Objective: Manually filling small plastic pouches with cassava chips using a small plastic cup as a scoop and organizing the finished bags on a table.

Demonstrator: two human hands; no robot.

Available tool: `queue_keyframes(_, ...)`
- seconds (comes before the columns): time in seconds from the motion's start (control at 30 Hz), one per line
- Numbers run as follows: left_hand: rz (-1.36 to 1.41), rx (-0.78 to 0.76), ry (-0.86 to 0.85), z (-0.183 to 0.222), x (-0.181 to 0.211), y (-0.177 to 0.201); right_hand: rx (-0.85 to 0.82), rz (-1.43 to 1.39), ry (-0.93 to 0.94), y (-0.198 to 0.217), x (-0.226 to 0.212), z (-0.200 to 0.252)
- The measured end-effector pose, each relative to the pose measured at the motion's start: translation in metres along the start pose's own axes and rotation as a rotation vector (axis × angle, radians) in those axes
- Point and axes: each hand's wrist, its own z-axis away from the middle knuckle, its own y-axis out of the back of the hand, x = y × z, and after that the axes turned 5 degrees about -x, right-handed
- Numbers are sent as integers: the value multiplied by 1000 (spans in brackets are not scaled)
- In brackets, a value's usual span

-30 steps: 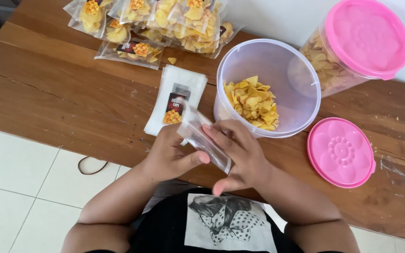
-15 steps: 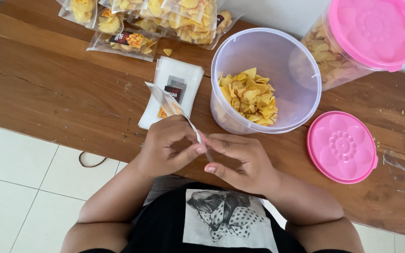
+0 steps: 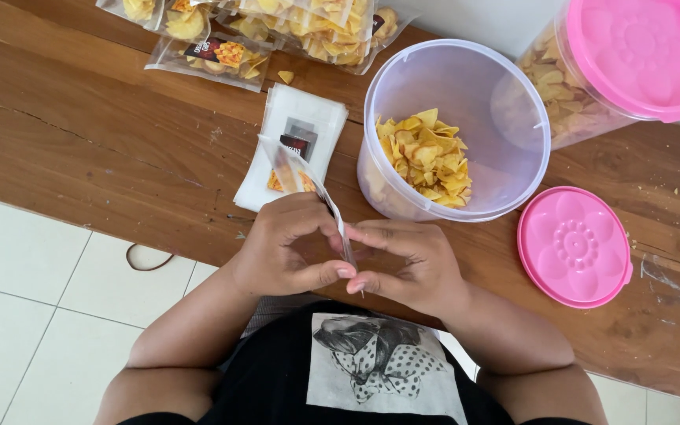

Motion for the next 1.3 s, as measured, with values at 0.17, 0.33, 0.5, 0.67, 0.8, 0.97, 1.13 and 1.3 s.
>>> queue_keyframes(0.17,-6,-15,4,-1,-4,-1,-28,26,30,4,6,-3)
queue_keyframes(0.33,-2,0,6,2,-9,-1,-37,2,51,-1,8,-5)
queue_keyframes(0.5,-291,-24,-78,12,-18,-3,-112,189,128,-6,16,2)
queue_keyframes(0.67,-622,-156,-103,11,-17,-21,-15,632,199,-6,41,6)
queue_keyframes(0.8,-348,-283,104,7,-10,-16,-104,800,282,2,26,-2)
queue_keyframes(0.97,-520,-315,280,6,-4,-10,-102,777,419,3,16,-14)
queue_keyframes(1.13,-439,-393,447,-3,6,-9,-92,787,476,8,22,-9)
queue_keyframes(1.3,-883,-106,178,18,5,-3,17,1096,394,9,9,-1)
